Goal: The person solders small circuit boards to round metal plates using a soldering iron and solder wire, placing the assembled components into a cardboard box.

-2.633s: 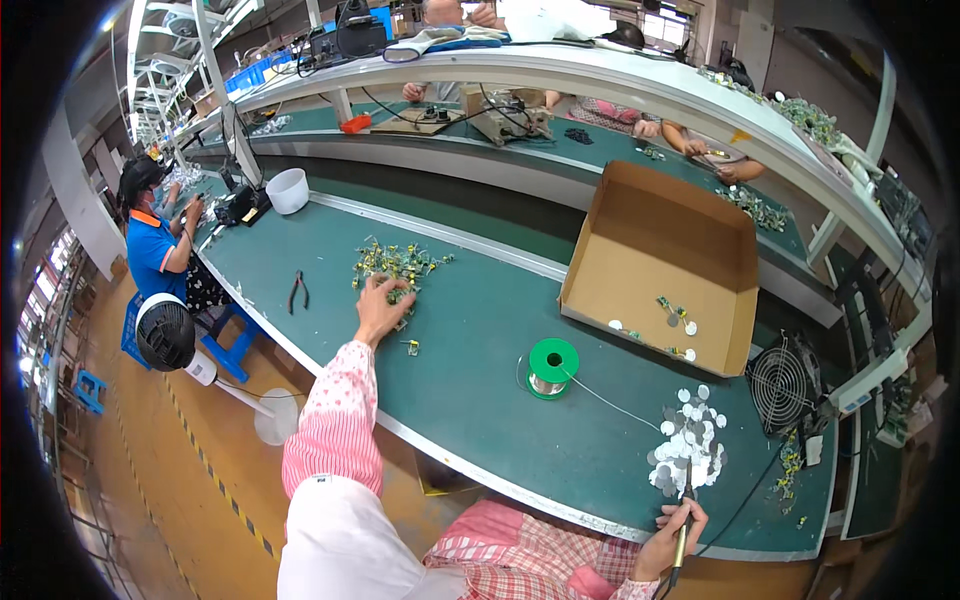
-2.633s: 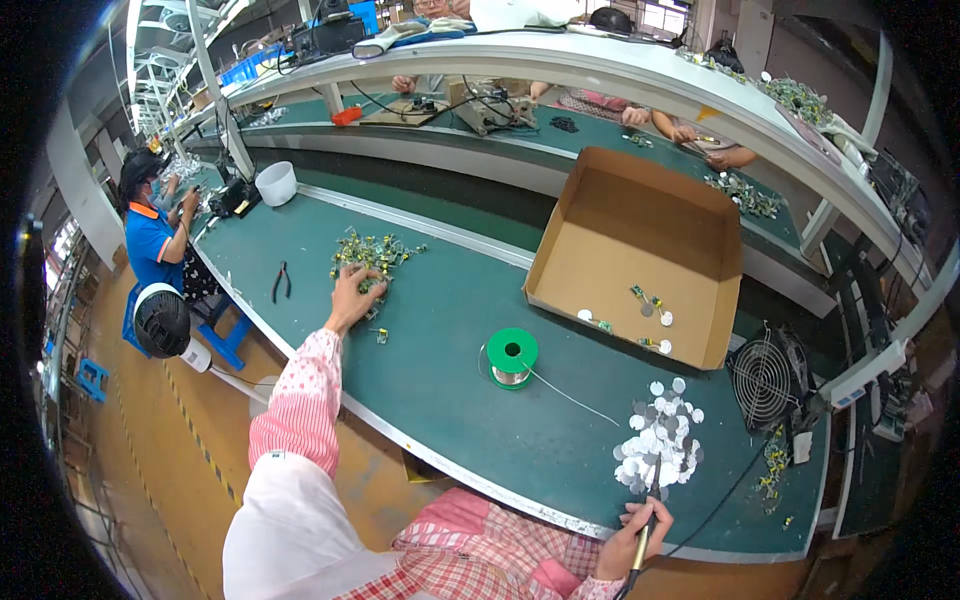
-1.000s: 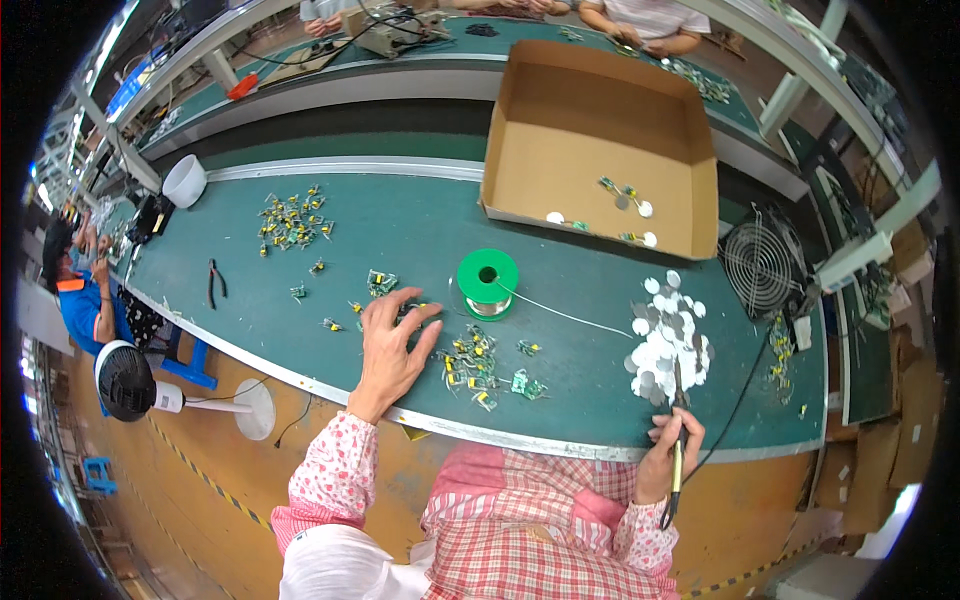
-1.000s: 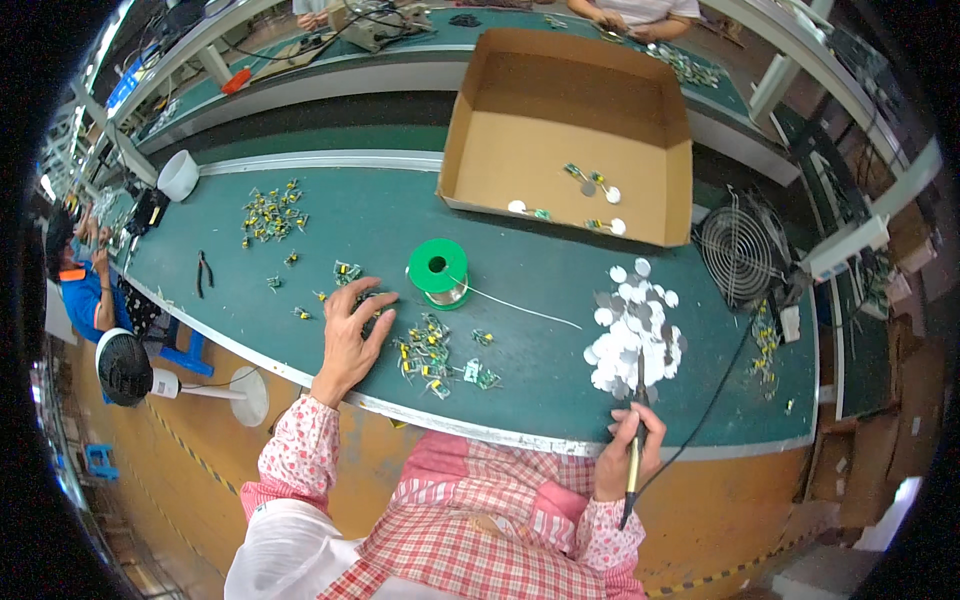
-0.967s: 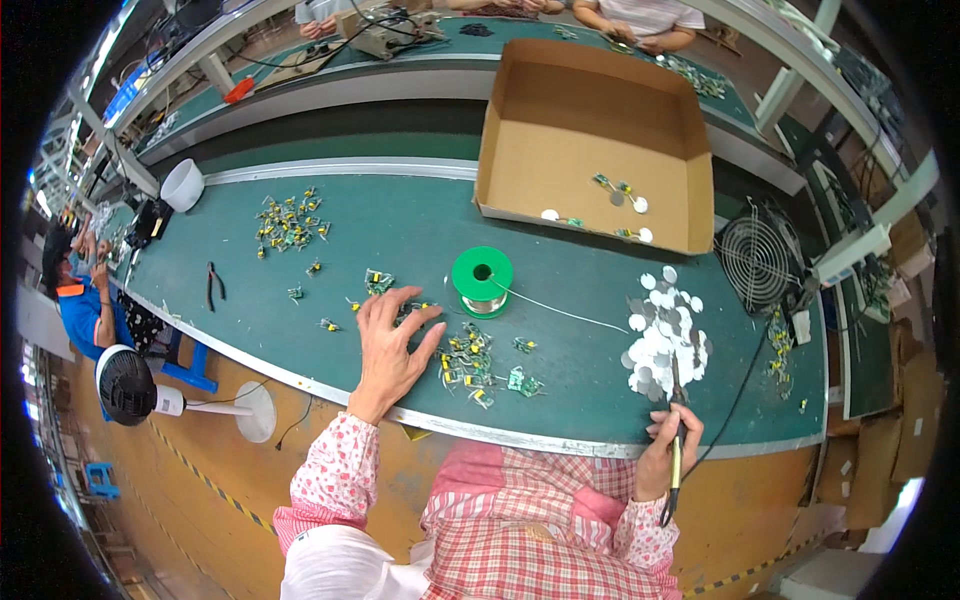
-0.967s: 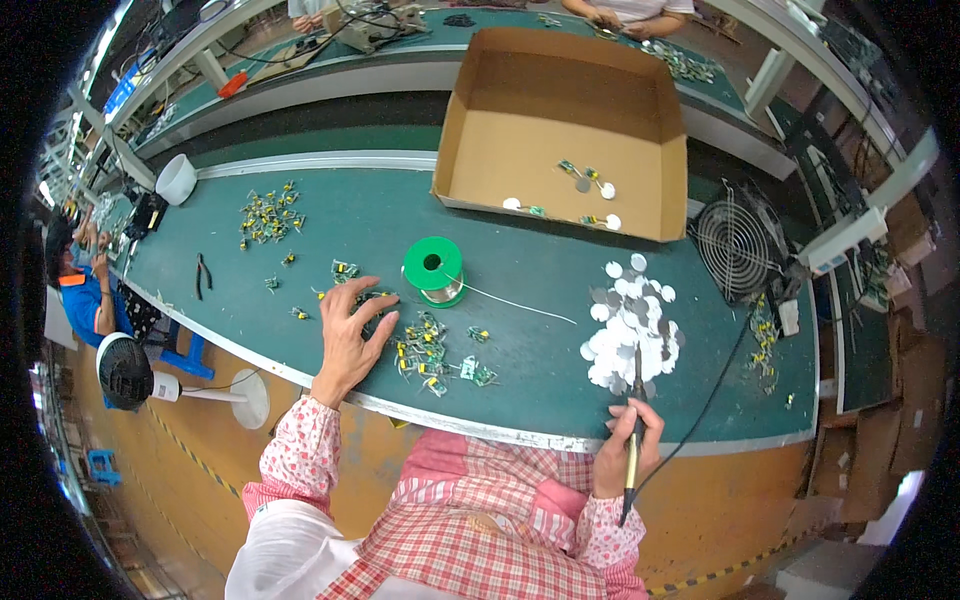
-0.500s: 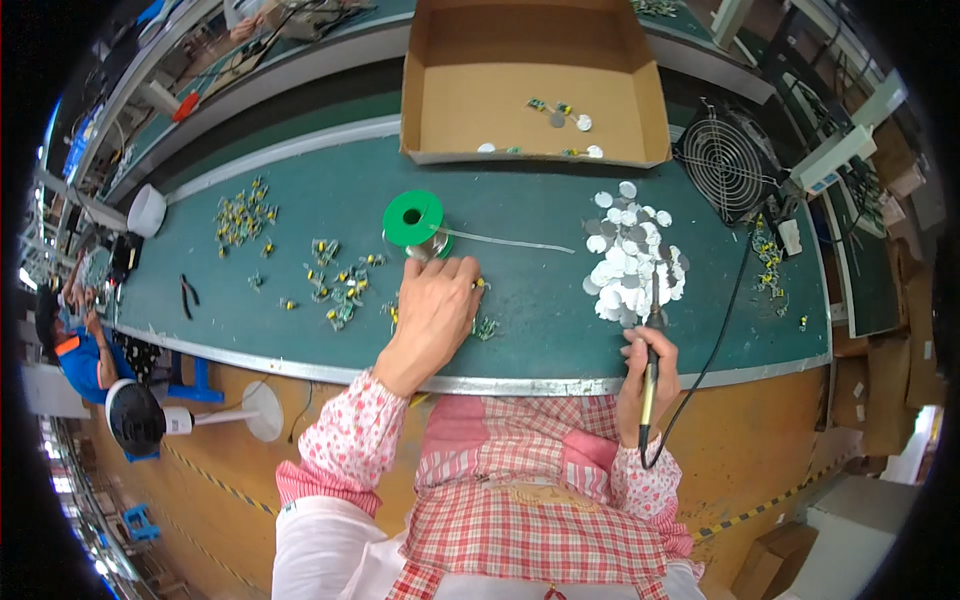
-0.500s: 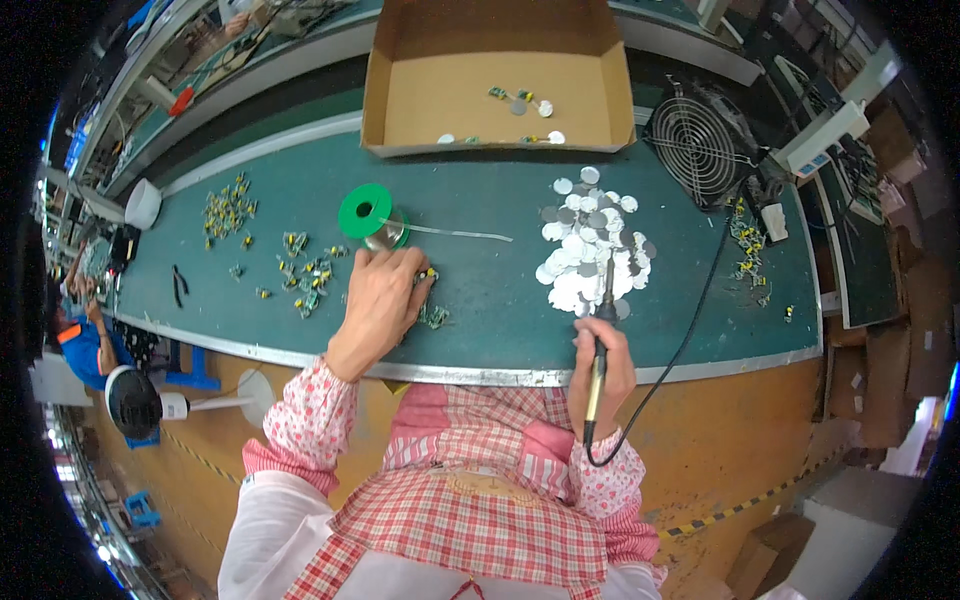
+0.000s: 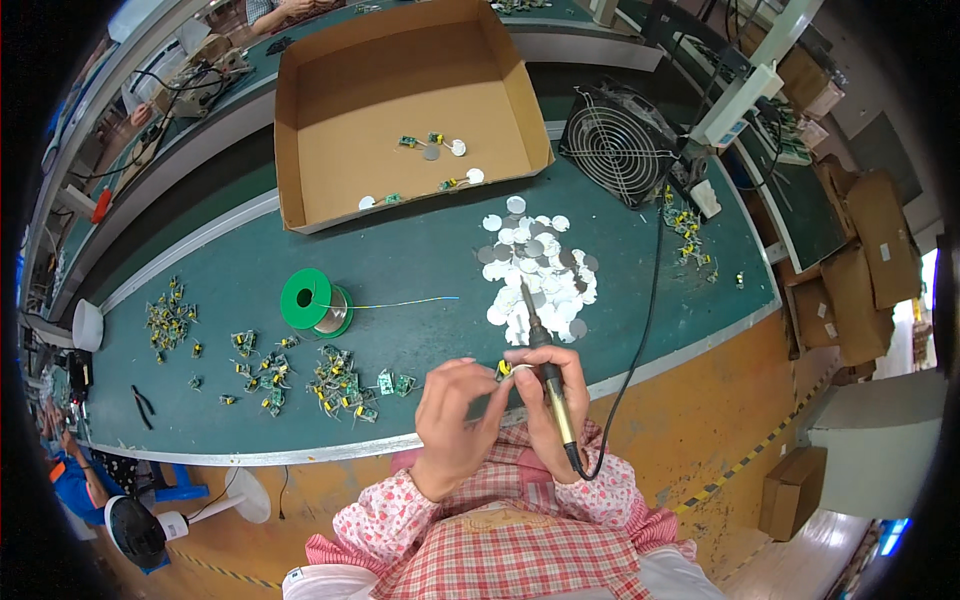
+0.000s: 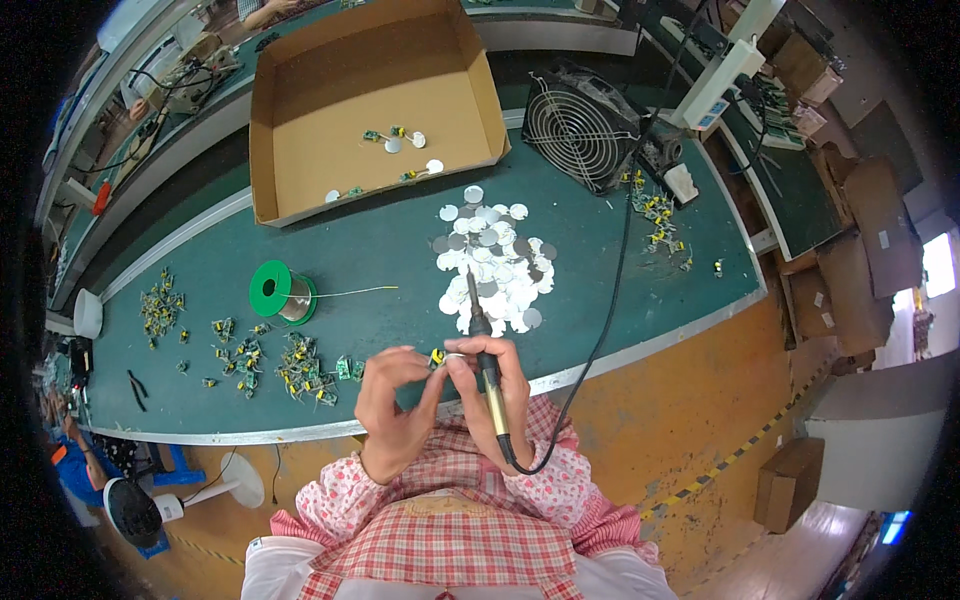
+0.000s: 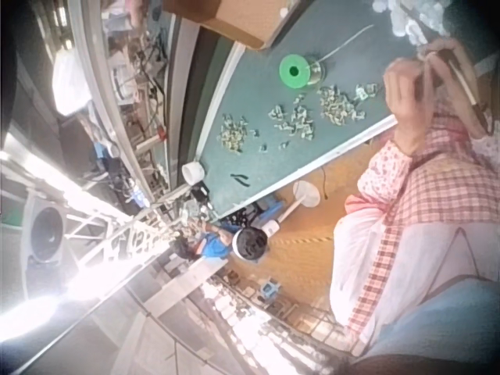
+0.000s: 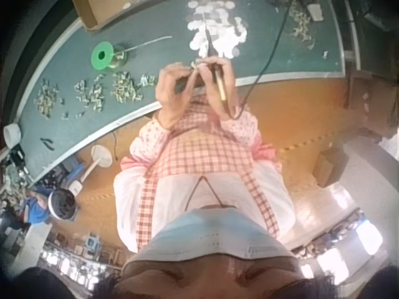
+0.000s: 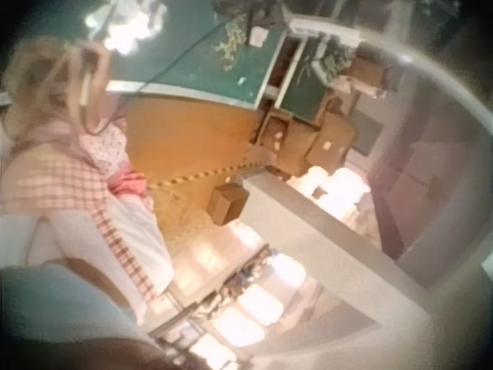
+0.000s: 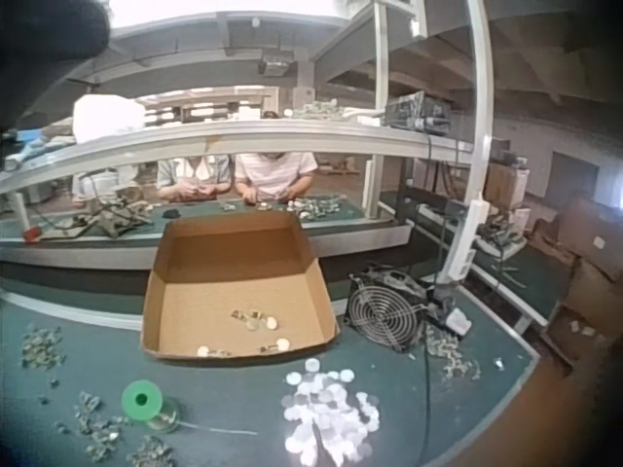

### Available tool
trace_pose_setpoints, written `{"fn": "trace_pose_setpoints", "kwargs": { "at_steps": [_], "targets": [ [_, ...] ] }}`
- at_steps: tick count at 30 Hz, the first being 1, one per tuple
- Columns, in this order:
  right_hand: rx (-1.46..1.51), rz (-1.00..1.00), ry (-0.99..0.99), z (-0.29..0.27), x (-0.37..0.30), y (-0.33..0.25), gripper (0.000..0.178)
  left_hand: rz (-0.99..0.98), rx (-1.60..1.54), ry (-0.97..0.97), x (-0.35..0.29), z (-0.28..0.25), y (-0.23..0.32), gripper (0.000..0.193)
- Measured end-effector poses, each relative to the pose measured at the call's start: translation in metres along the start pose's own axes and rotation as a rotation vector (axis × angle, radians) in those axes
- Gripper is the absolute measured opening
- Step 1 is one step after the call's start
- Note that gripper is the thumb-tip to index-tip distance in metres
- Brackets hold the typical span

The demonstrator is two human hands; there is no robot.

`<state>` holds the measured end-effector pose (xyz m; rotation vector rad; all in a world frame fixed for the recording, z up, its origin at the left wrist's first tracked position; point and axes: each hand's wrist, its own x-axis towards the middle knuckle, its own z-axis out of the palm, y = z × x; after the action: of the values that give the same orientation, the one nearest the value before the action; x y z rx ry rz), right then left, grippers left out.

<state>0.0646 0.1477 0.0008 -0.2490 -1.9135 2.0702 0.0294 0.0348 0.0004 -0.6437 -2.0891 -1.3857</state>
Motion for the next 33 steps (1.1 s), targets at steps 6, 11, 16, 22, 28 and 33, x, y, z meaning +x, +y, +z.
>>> {"fn": "trace_pose_setpoints", "kwargs": {
  "at_steps": [6, 11, 16, 22, 28, 33],
  "targets": [
    [0.07, -0.079, 0.046, -0.001, -0.016, -0.006, 0.016, 0.255, 0.051, -0.032, -0.006, 0.0, -0.004, 0.025],
    [-0.024, -0.134, 0.031, -0.008, -0.016, -0.01, 0.02, 0.299, 0.02, -0.074, -0.012, -0.002, -0.008, 0.027],
    [-0.064, -0.051, -0.024, -0.014, -0.006, -0.015, 0.022, 0.344, 0.021, -0.184, -0.002, -0.005, -0.006, 0.03],
    [-0.189, -0.248, -0.002, -0.021, 0.003, -0.01, 0.021, 0.143, -0.054, -0.263, 0.006, -0.01, -0.008, 0.031],
    [-0.169, -0.071, 0.139, -0.022, -0.001, -0.011, 0.022, -0.02, -0.024, -0.172, 0.006, -0.008, -0.007, 0.032],
    [-0.024, -0.012, 0.046, -0.014, 0.0, -0.013, 0.024, 0.018, -0.013, -0.241, -0.002, -0.008, 0.002, 0.029]
  ]
}}
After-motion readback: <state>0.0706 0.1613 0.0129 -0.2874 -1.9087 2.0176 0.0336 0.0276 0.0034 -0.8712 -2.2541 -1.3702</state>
